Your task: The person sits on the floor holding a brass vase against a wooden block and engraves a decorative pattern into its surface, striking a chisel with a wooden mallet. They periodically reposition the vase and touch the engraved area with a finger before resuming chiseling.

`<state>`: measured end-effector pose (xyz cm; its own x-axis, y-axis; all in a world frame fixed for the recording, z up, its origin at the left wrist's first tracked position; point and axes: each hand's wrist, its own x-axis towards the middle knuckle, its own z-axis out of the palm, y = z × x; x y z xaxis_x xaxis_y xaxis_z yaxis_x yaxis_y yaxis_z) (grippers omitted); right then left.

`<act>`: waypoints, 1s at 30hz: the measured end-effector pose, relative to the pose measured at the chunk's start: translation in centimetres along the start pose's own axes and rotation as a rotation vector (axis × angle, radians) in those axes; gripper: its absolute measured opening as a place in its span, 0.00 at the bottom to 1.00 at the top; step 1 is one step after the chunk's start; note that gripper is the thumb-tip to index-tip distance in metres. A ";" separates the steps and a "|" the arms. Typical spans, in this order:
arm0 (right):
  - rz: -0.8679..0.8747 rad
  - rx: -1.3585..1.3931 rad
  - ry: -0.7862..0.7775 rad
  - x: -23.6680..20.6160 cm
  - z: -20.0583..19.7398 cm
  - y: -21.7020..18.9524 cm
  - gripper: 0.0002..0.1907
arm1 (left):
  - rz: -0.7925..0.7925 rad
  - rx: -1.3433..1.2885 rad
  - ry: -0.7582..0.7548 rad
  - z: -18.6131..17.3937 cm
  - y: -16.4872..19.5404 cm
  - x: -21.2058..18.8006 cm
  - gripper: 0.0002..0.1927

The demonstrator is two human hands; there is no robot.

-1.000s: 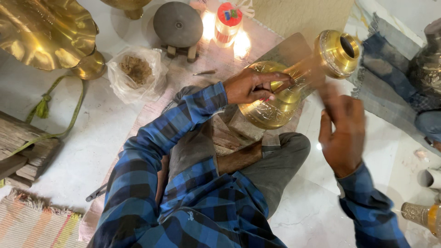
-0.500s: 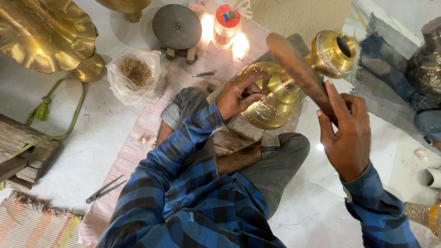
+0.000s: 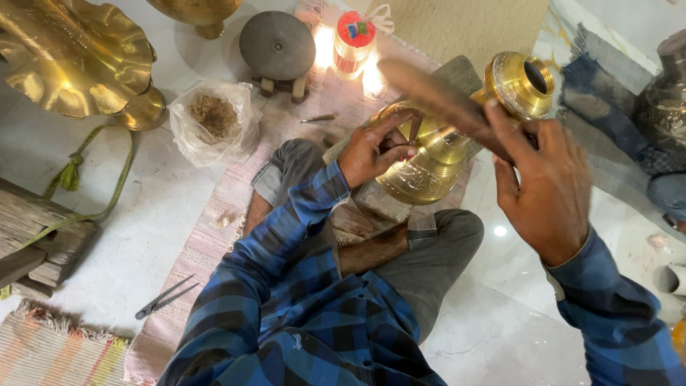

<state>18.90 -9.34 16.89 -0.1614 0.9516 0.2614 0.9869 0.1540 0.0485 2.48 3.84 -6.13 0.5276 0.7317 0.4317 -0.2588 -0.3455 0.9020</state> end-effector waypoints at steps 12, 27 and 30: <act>0.115 0.231 0.049 -0.8 0.9 0.3 0.35 | 0.010 0.001 -0.066 -0.5 0.2 0.6 0.34; 0.043 0.221 0.090 -1.2 1.5 0.9 0.34 | 0.079 0.090 -0.136 -1.2 0.3 1.2 0.34; 0.045 -0.082 -0.075 -1.0 1.1 1.0 0.36 | 0.091 0.046 -0.147 -1.3 0.2 1.4 0.34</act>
<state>20.06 -9.83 15.59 -0.1129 0.9747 0.1928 0.9888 0.0913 0.1178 2.13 5.49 -5.35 0.6169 0.6034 0.5053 -0.2756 -0.4357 0.8568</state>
